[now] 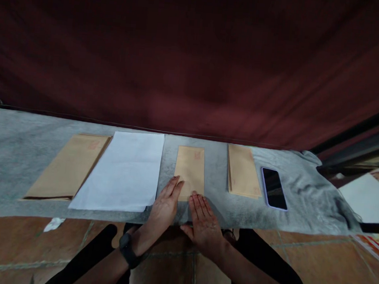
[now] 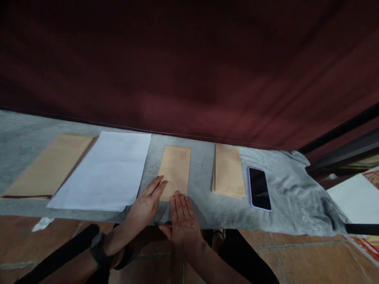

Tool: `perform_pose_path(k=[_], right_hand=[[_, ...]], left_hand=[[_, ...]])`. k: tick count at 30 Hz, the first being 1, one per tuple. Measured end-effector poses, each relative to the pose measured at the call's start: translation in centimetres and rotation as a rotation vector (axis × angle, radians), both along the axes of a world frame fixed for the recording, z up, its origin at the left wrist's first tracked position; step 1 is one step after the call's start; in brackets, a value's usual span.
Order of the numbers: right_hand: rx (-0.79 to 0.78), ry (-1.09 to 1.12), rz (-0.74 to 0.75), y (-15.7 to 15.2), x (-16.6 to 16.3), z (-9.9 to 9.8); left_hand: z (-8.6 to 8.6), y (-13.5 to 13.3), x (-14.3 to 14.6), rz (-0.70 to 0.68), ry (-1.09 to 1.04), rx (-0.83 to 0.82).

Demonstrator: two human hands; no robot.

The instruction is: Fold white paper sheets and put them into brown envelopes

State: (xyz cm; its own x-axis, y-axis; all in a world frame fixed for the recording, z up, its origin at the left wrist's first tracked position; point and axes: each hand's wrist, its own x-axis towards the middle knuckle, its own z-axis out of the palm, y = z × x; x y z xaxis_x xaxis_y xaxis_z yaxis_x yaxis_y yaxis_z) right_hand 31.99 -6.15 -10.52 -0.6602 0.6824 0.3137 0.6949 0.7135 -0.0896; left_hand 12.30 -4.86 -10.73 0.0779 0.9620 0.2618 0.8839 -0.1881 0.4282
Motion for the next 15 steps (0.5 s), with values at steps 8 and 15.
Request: perform_pose_path(k=[8, 15], right_hand=[[0.020, -0.002, -0.071, -0.3, 1.1, 0.3], [-0.004, -0.009, -0.063, -0.3, 1.3, 0.1]], left_hand=[[1.7, -0.4, 1.1, -0.047, 0.055, 0.038], [1.3, -3.1, 4.2, -0.249, 0.222, 0.026]])
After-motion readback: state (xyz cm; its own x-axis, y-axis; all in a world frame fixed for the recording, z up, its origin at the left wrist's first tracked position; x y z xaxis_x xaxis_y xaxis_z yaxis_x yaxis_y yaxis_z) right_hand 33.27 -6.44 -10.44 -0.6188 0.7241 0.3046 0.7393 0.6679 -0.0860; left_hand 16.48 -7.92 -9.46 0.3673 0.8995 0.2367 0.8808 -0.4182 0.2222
